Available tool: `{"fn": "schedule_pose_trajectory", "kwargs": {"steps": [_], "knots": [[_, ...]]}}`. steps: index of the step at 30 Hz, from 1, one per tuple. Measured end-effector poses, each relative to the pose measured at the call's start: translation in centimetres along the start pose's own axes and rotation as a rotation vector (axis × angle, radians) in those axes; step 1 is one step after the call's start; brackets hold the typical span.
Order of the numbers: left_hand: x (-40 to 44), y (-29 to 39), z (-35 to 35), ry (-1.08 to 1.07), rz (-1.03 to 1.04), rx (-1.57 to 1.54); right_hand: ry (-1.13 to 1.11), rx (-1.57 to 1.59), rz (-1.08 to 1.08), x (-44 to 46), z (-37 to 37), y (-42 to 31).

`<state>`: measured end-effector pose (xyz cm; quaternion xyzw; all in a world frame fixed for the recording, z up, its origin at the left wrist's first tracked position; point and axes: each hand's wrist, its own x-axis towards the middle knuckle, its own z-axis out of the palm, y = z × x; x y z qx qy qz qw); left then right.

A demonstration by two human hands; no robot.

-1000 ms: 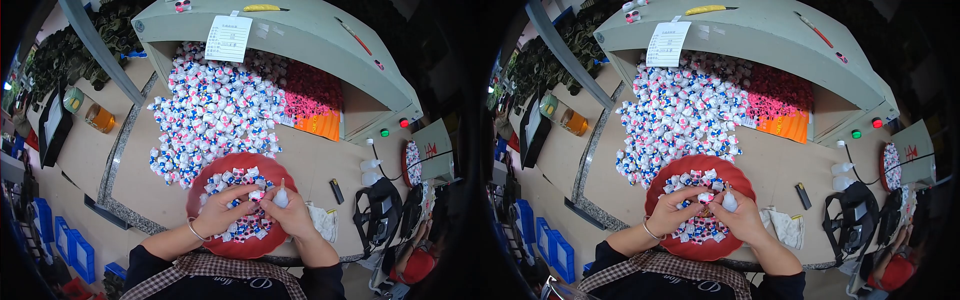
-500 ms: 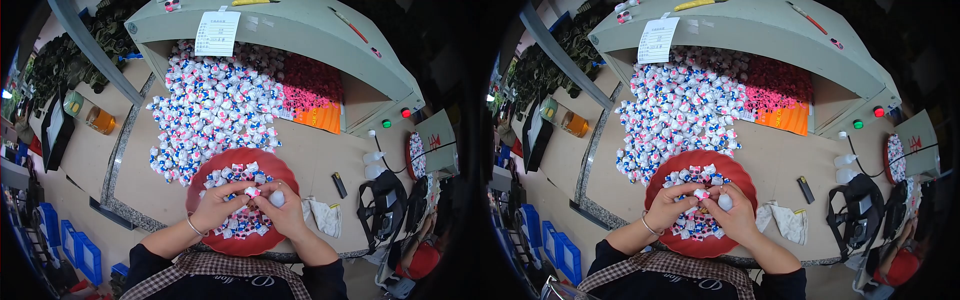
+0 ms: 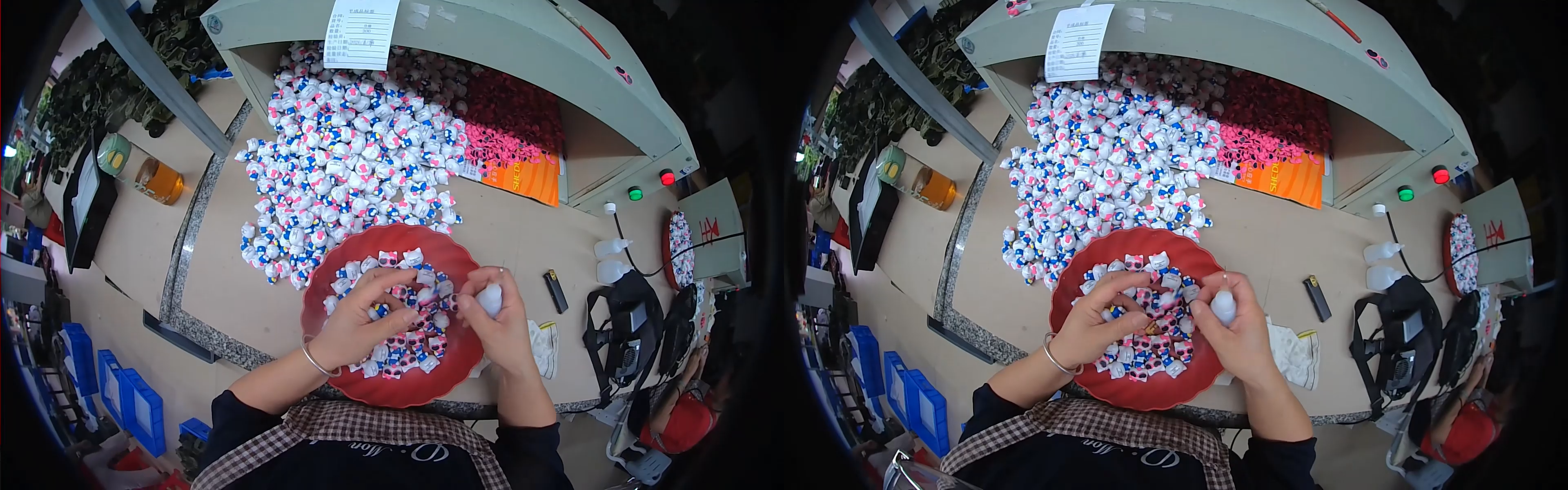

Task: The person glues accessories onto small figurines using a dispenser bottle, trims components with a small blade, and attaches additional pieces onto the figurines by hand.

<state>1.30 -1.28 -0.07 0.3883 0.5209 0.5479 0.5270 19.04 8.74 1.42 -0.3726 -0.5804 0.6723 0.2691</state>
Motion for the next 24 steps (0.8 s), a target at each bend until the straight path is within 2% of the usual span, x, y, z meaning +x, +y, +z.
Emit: {"fn": "schedule_pose_trajectory", "kwargs": {"steps": [2,3,6,10,14,15,18,21,24], "knots": [[0.2,-0.8,-0.3,0.046,-0.089,-0.397,0.066,-0.100,-0.072,0.0,-0.6,0.8],[0.4,-1.3,-0.5,0.069,-0.130,-0.594,0.083,-0.052,-0.071,-0.1,-0.6,0.8],[0.8,-2.0,-1.0,-0.008,-0.115,-0.781,0.078,0.083,-0.090,-0.2,-0.3,-0.2],[0.9,0.2,-0.5,0.002,-0.289,-0.808,-0.059,0.165,-0.195,0.0,1.2,-0.6],[0.3,-0.8,-1.3,-0.053,-0.350,-0.708,-0.137,0.190,-0.274,0.6,2.8,0.9],[0.4,-0.8,-1.2,-0.047,-0.313,-0.680,-0.150,0.107,-0.286,0.6,2.8,0.9],[0.5,0.5,-0.2,0.020,-0.336,-0.548,-0.088,0.137,-0.316,0.6,3.4,1.0],[0.6,0.6,-0.7,-0.041,-0.367,-0.559,-0.083,-0.132,-0.323,0.9,2.5,0.8],[0.6,-0.9,-1.2,-0.010,-0.349,-0.560,0.025,0.102,-0.166,0.2,0.7,-0.6]]}}
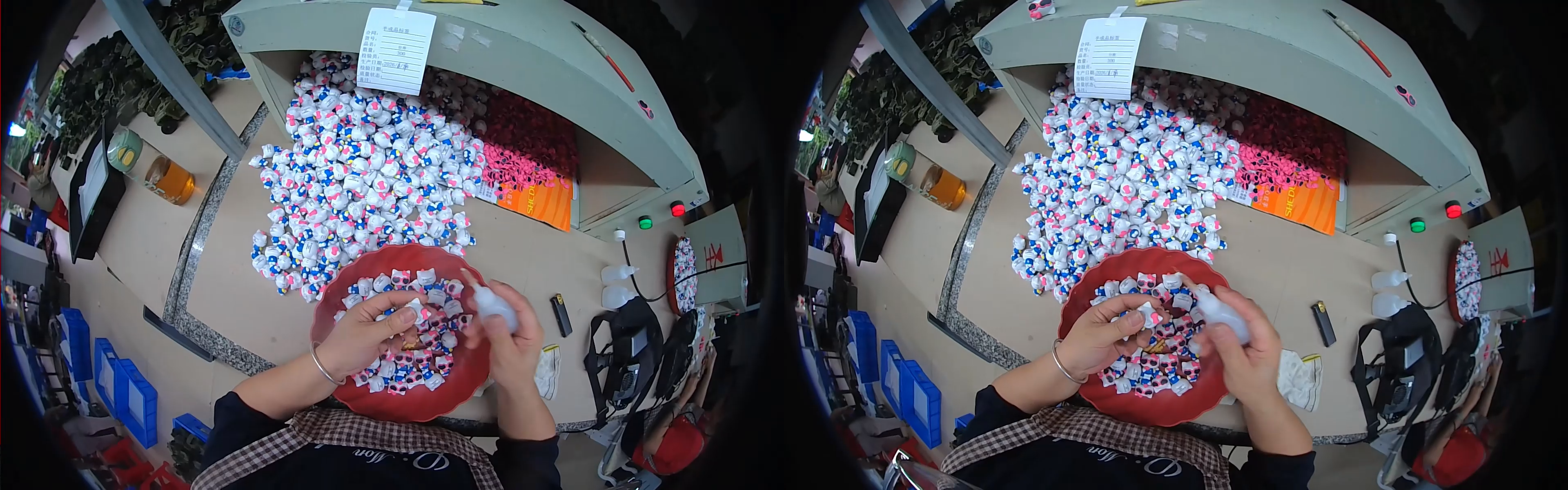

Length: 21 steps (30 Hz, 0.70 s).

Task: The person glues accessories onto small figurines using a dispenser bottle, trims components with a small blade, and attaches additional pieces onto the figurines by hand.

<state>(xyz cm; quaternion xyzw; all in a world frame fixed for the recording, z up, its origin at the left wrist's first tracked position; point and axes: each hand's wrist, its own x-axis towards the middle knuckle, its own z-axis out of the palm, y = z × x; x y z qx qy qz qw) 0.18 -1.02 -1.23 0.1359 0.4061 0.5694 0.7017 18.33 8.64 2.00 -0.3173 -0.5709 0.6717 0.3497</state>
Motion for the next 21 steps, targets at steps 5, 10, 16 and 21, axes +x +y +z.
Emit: {"fn": "schedule_pose_trajectory", "kwargs": {"steps": [5,10,16,21], "knots": [[0.1,0.3,0.6,-0.032,0.052,-0.196,-0.009,0.113,0.007,-1.2,-0.9,-1.4],[0.1,-0.3,-0.1,-0.039,0.105,-0.202,-0.040,0.110,-0.115,-1.1,-0.1,1.5],[0.0,0.0,0.2,-0.010,0.078,-0.218,0.077,-0.041,-0.388,-1.3,0.4,2.4],[-0.2,0.2,0.2,0.055,0.057,-0.195,0.135,-0.188,-0.521,-1.4,0.6,3.4]]}}
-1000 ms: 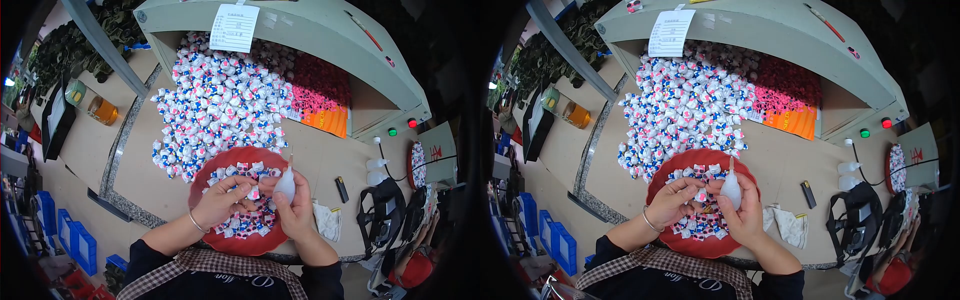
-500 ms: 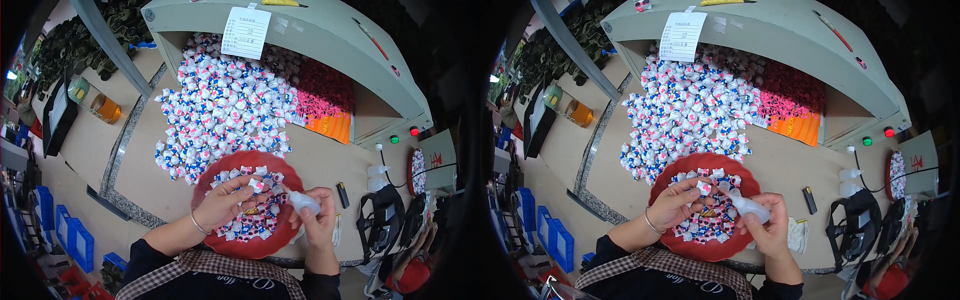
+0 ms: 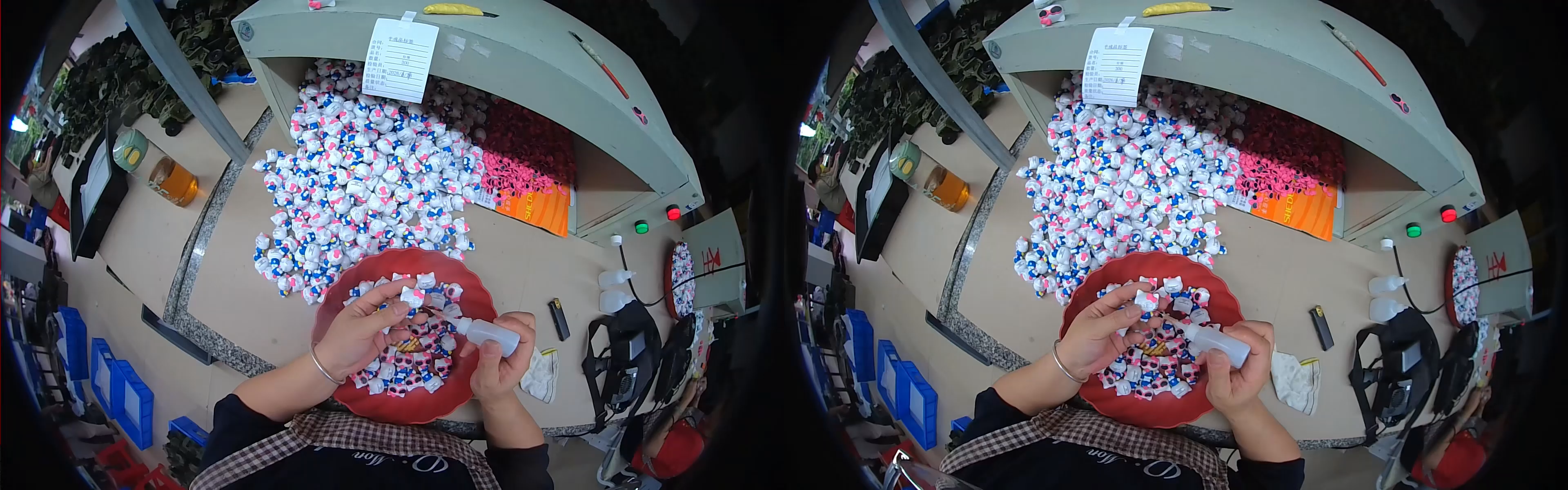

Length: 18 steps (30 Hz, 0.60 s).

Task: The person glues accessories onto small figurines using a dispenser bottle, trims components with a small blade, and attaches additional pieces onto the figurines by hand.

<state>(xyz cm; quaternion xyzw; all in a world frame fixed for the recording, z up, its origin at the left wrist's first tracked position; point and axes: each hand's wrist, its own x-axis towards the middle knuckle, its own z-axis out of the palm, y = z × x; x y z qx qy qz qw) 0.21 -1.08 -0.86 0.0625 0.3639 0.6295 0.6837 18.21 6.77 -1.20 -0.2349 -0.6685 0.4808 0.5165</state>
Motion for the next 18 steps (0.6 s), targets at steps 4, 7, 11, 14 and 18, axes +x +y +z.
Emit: {"fn": "schedule_pose_trajectory", "kwargs": {"steps": [4,7,11,14,18], "knots": [[0.10,-0.06,-0.15,-0.009,-0.004,-0.002,-0.005,-0.040,-0.008,0.09,0.10,0.32],[0.18,-0.16,-0.27,-0.016,0.000,0.006,-0.023,-0.080,0.003,0.16,0.00,0.40],[0.12,-0.21,-0.29,-0.010,-0.009,-0.021,-0.004,-0.025,0.009,0.13,0.05,0.54],[0.15,-0.16,-0.29,-0.019,-0.007,-0.029,-0.006,-0.020,0.008,0.19,0.07,0.57],[0.23,-0.23,-0.41,-0.027,-0.012,-0.042,0.002,-0.041,0.009,0.16,0.16,0.55]]}}
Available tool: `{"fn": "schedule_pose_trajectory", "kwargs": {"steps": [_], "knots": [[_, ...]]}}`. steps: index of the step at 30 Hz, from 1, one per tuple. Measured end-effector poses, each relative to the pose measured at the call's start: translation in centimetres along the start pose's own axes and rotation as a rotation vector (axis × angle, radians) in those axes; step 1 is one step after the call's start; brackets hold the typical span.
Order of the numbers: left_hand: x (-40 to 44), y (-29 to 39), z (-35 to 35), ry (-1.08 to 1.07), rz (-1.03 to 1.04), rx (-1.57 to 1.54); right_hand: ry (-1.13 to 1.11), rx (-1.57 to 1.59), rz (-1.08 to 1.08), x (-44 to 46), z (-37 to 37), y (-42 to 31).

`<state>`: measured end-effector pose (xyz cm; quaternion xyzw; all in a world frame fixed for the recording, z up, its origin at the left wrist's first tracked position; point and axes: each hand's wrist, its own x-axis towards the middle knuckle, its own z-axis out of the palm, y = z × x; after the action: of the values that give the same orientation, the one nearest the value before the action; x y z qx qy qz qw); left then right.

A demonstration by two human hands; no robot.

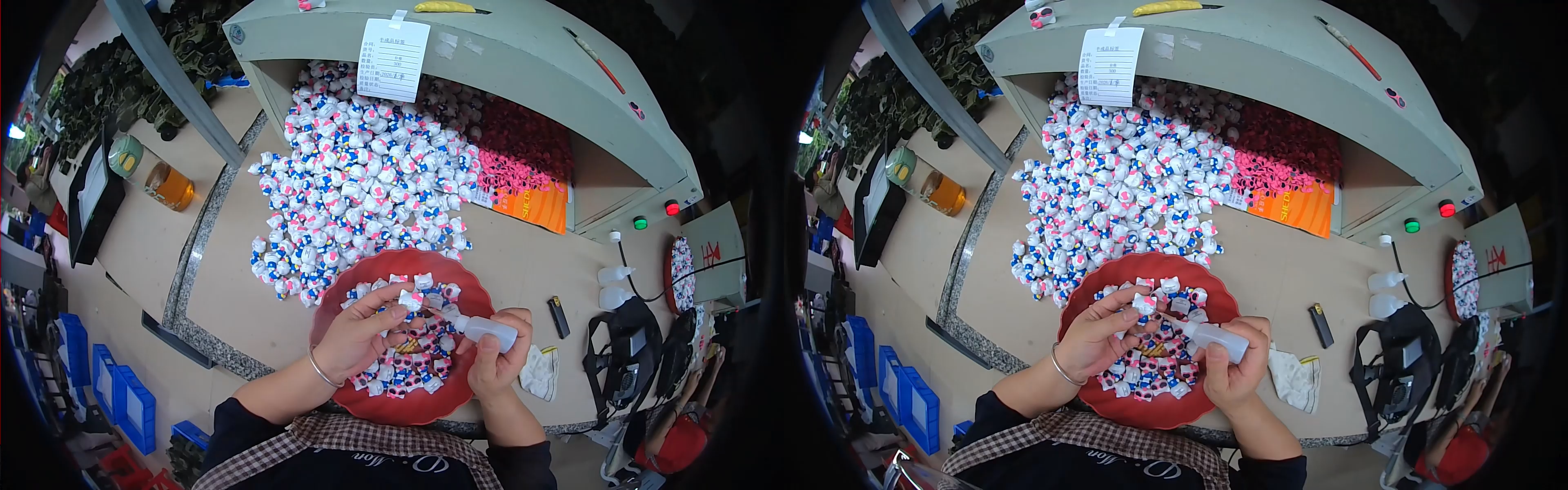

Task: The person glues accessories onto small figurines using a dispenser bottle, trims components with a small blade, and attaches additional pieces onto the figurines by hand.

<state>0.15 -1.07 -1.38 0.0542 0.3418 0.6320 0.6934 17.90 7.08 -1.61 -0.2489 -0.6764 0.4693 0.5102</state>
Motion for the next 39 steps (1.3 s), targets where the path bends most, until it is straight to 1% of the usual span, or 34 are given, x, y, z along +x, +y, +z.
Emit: {"fn": "schedule_pose_trajectory", "kwargs": {"steps": [3,10,13,15,24,27,30,33,39], "knots": [[-0.11,0.15,0.21,-0.001,0.000,-0.016,0.007,0.024,0.007,0.02,-0.16,0.05],[-0.05,0.03,0.34,0.035,0.002,-0.013,-0.012,-0.037,0.000,-0.29,-0.54,0.76],[0.04,-0.08,-0.26,-0.035,-0.010,-0.004,0.008,0.011,0.017,-0.07,-0.25,0.43],[-0.02,-0.12,-0.21,-0.034,-0.008,-0.010,0.015,0.061,0.008,-0.07,-0.16,0.34],[0.04,-0.33,-0.33,-0.038,0.001,-0.012,-0.001,-0.011,0.020,-0.28,-0.27,0.59],[0.02,-0.19,-0.21,-0.036,-0.019,-0.005,0.016,0.033,0.048,-0.08,0.14,0.24],[-0.04,0.01,0.27,-0.033,-0.023,-0.008,-0.037,-0.012,-0.018,-0.33,-0.14,0.95],[-0.06,0.05,0.36,-0.034,-0.022,-0.016,-0.020,0.068,0.009,-0.22,0.27,0.46],[-0.12,0.12,0.49,-0.022,-0.018,-0.006,-0.022,0.073,0.014,-0.29,0.17,0.41]]}}
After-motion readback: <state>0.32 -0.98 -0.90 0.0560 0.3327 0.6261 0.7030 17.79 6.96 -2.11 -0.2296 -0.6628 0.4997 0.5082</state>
